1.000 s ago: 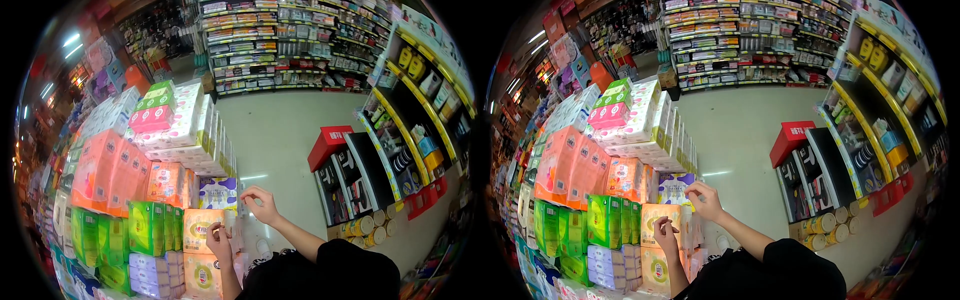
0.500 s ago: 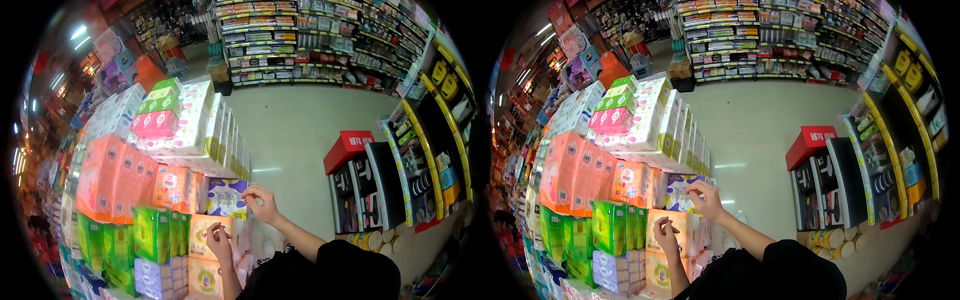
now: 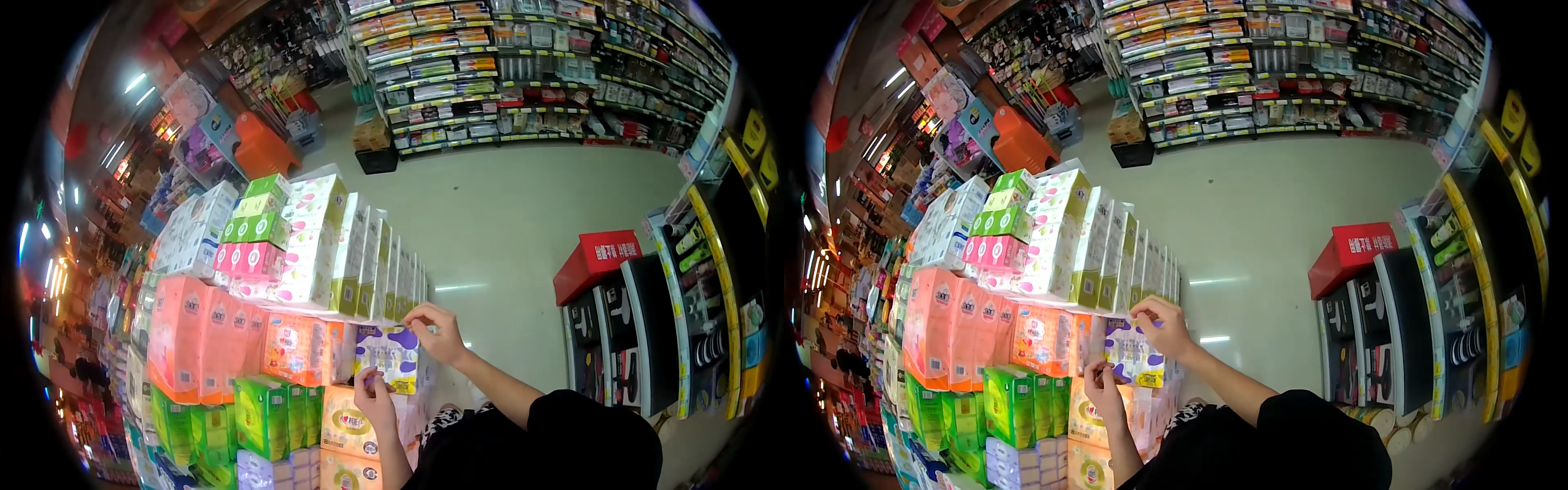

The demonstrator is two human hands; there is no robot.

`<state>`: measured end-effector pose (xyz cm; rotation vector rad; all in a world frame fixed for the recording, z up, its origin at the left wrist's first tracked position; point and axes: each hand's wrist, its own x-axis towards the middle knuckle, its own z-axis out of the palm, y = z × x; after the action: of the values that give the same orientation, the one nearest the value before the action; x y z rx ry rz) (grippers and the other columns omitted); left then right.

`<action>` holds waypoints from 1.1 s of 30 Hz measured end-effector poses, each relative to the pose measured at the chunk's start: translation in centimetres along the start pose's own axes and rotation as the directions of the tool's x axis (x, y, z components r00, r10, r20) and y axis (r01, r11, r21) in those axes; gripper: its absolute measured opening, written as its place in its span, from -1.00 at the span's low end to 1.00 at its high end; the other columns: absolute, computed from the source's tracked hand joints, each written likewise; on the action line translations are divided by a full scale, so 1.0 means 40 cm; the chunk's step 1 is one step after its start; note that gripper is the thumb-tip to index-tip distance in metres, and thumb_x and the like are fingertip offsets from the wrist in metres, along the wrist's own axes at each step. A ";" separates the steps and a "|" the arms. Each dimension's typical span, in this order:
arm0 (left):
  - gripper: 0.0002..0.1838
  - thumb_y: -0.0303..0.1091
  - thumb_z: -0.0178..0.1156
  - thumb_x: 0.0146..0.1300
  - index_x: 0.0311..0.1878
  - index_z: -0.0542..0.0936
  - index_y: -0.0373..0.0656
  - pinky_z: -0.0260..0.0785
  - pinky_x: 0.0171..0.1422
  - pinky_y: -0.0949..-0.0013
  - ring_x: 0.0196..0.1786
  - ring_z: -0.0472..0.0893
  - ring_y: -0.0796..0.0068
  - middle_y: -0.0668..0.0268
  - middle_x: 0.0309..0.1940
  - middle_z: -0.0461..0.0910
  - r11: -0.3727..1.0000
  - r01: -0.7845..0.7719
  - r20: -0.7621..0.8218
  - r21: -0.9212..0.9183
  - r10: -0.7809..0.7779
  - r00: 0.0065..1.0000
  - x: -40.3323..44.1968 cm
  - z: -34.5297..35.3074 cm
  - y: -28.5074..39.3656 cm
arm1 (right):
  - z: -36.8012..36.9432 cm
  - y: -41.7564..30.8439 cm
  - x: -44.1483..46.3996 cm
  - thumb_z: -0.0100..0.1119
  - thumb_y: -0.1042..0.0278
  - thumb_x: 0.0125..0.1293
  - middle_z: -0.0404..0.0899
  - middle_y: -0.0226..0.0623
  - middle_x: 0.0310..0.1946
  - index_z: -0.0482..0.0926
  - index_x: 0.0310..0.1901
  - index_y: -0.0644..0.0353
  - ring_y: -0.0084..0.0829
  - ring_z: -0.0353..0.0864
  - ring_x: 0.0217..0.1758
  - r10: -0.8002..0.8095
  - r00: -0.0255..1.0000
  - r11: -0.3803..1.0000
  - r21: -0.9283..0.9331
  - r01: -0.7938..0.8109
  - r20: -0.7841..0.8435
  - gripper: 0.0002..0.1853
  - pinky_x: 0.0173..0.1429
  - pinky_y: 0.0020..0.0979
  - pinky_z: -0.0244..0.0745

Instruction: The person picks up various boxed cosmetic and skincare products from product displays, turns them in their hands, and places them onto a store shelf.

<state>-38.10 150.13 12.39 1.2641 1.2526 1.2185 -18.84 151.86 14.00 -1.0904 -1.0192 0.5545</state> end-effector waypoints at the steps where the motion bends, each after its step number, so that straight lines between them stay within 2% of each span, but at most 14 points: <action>1: -0.82 -0.60 0.08 0.36 -0.01 0.55 -0.32 0.42 -0.35 0.53 -0.47 0.55 0.62 0.25 -0.24 0.61 1.000 -0.012 -0.004 0.020 0.012 1.000 0.011 0.004 -0.010 | -0.004 0.004 0.012 0.11 0.61 0.31 0.65 -0.28 -0.28 0.65 -0.23 0.34 -0.53 0.67 -0.28 0.005 1.000 1.000 0.007 -0.005 0.010 -0.88 -0.20 -0.51 0.57; 6: -0.82 -0.59 0.08 0.36 -0.01 0.55 -0.34 0.42 -0.36 0.52 -0.47 0.57 0.61 0.24 -0.26 0.62 1.000 -0.012 -0.076 0.026 0.014 0.997 0.078 0.026 -0.004 | 0.001 0.045 0.084 0.12 0.61 0.30 0.67 -0.29 -0.28 0.66 -0.21 0.32 -0.55 0.68 -0.27 0.019 0.999 1.000 0.009 -0.019 0.044 -0.88 -0.21 -0.52 0.57; 9: -0.82 -0.59 0.08 0.36 -0.01 0.54 -0.34 0.42 -0.36 0.52 -0.48 0.56 0.61 0.24 -0.25 0.61 1.000 -0.017 -0.116 0.025 0.020 0.993 0.130 0.026 0.000 | 0.019 0.078 0.123 0.10 0.61 0.35 0.67 -0.28 -0.23 0.63 -0.14 0.32 -0.52 0.68 -0.18 0.156 0.982 0.984 0.065 -0.164 0.110 -0.86 -0.06 -0.49 0.58; 12: -0.81 -0.58 0.07 0.37 0.01 0.54 -0.33 0.42 -0.37 0.52 -0.50 0.55 0.61 0.24 -0.25 0.60 0.998 -0.053 -0.163 0.046 0.060 0.985 0.182 0.019 0.001 | 0.065 0.116 0.165 0.14 0.57 0.32 0.70 -0.32 -0.30 0.65 -0.13 0.26 -0.57 0.69 -0.24 0.089 0.993 0.991 0.089 -0.096 0.083 -0.85 -0.21 -0.51 0.58; 15: -0.80 -0.58 0.08 0.37 0.02 0.54 -0.33 0.42 -0.38 0.52 -0.49 0.55 0.62 0.24 -0.23 0.60 0.996 -0.067 -0.201 0.055 0.077 0.977 0.244 0.005 -0.001 | 0.109 0.133 0.218 0.13 0.57 0.34 0.70 -0.32 -0.29 0.64 -0.11 0.27 -0.56 0.70 -0.23 0.097 0.987 0.986 0.124 -0.113 0.128 -0.85 -0.18 -0.50 0.59; 18: -0.79 -0.58 0.08 0.37 0.03 0.54 -0.33 0.42 -0.38 0.52 -0.48 0.55 0.62 0.24 -0.20 0.59 0.997 -0.063 -0.237 0.032 0.069 0.969 0.321 -0.005 0.007 | 0.147 0.123 0.282 0.07 0.62 0.36 0.67 -0.27 -0.19 0.62 -0.09 0.32 -0.51 0.69 -0.11 0.093 0.974 0.985 0.124 -0.121 0.208 -0.84 -0.01 -0.47 0.61; 24: -0.79 -0.58 0.09 0.38 0.05 0.54 -0.33 0.37 -0.38 0.55 -0.47 0.55 0.62 0.23 -0.15 0.58 0.993 -0.113 -0.277 0.019 0.114 0.954 0.453 -0.029 0.044 | 0.262 0.116 0.414 0.08 0.63 0.33 0.65 -0.26 -0.04 0.61 -0.01 0.30 -0.48 0.66 0.04 0.047 0.948 0.989 0.120 -0.089 0.313 -0.77 0.03 -0.46 0.62; 25: -0.76 -0.57 0.10 0.38 0.09 0.52 -0.33 0.35 -0.37 0.55 -0.46 0.55 0.63 0.22 -0.15 0.60 0.993 -0.115 -0.291 0.007 0.112 0.950 0.475 -0.031 0.051 | 0.281 0.121 0.433 0.08 0.61 0.33 0.62 -0.25 0.05 0.58 0.09 0.27 -0.45 0.63 0.13 0.049 0.929 0.993 0.083 -0.085 0.366 -0.69 0.09 -0.43 0.62; 28: -0.72 -0.56 0.10 0.37 0.13 0.50 -0.33 0.37 -0.35 0.53 -0.46 0.56 0.63 0.22 -0.13 0.62 0.997 -0.077 -0.338 0.009 0.076 0.938 0.534 -0.033 0.093 | 0.349 0.108 0.481 0.08 0.60 0.33 0.57 -0.24 0.16 0.54 0.18 0.24 -0.42 0.57 0.23 0.046 0.897 0.990 0.098 -0.099 0.439 -0.62 0.16 -0.40 0.60; 29: -0.65 -0.56 0.08 0.37 0.21 0.45 -0.33 0.39 -0.33 0.50 -0.48 0.55 0.62 0.23 -0.10 0.63 0.998 -0.068 -0.338 0.010 0.068 0.939 0.558 -0.042 0.087 | 0.372 0.125 0.494 0.10 0.57 0.33 0.51 -0.23 0.27 0.48 0.28 0.20 -0.37 0.50 0.34 0.070 0.868 0.985 0.105 -0.139 0.491 -0.54 0.24 -0.34 0.57; 32: -0.57 -0.55 0.07 0.39 0.31 0.39 -0.32 0.39 -0.33 0.49 -0.50 0.54 0.61 0.25 -0.09 0.64 0.994 -0.105 -0.352 -0.009 0.095 0.931 0.616 -0.041 0.108 | 0.435 0.136 0.538 0.13 0.53 0.33 0.47 -0.21 0.33 0.43 0.34 0.18 -0.33 0.48 0.37 0.028 0.850 0.993 0.083 -0.083 0.526 -0.49 0.29 -0.29 0.54; 33: -0.47 -0.54 0.04 0.41 0.43 0.29 -0.31 0.37 -0.38 0.51 -0.51 0.54 0.61 0.20 -0.08 0.64 0.996 -0.094 -0.348 -0.002 0.087 0.933 0.633 -0.042 0.110 | 0.451 0.145 0.549 0.15 0.49 0.33 0.44 -0.18 0.36 0.36 0.40 0.15 -0.29 0.47 0.39 0.023 0.838 0.995 0.065 -0.070 0.545 -0.42 0.34 -0.24 0.50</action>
<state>-40.01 175.28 17.64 1.1335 1.4416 1.5685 -24.16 179.89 19.27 -0.8995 -1.4514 0.9750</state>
